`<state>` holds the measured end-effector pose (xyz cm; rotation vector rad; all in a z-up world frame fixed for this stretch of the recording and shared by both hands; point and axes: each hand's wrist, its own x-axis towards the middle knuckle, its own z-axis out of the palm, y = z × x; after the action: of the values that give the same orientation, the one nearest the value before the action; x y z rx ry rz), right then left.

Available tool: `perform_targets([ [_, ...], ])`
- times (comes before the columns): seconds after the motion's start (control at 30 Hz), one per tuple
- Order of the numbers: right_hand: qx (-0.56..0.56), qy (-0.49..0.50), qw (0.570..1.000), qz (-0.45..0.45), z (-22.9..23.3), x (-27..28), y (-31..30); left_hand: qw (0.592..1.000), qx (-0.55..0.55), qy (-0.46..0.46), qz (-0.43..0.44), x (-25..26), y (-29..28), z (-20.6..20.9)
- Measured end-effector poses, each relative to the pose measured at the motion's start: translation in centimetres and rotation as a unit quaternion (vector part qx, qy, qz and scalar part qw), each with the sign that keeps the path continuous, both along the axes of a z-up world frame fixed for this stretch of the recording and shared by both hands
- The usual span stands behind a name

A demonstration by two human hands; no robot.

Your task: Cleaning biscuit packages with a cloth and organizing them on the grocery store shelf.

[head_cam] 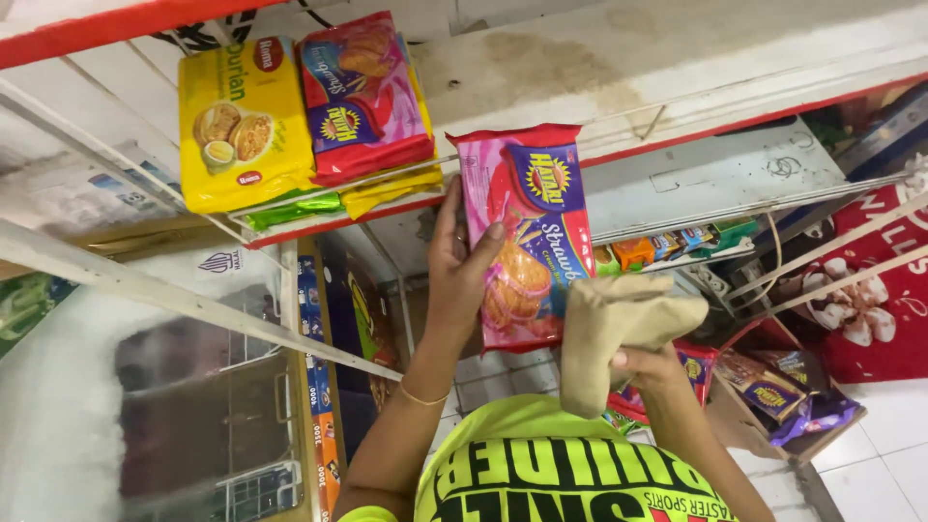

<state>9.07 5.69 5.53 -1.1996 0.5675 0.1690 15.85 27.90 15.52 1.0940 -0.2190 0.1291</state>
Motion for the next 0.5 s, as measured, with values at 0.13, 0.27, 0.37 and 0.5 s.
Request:
perform_targets([
  [0.13, 0.215, -0.371, 0.904, 0.003, -12.3, 2.1, -4.6, 0.998, -0.050, -0.022, 0.023, 1.8, -0.7, -1.2],
  [0.27, 0.227, -0.374, 0.899, -0.028, -6.7, 2.7, -3.6, 0.994, -0.102, -0.027, -0.028, 3.2, -0.7, -2.2],
  [0.37, 0.241, -0.346, 0.905, -0.052, -6.0, 3.1, -4.0, 0.990, -0.127, -0.014, -0.062, 2.5, 0.2, -1.9],
  [0.5, 0.253, -0.352, 0.899, -0.058, -0.1, 3.4, -1.5, 0.995, -0.066, -0.043, -0.064, -0.6, 1.0, -0.9],
])
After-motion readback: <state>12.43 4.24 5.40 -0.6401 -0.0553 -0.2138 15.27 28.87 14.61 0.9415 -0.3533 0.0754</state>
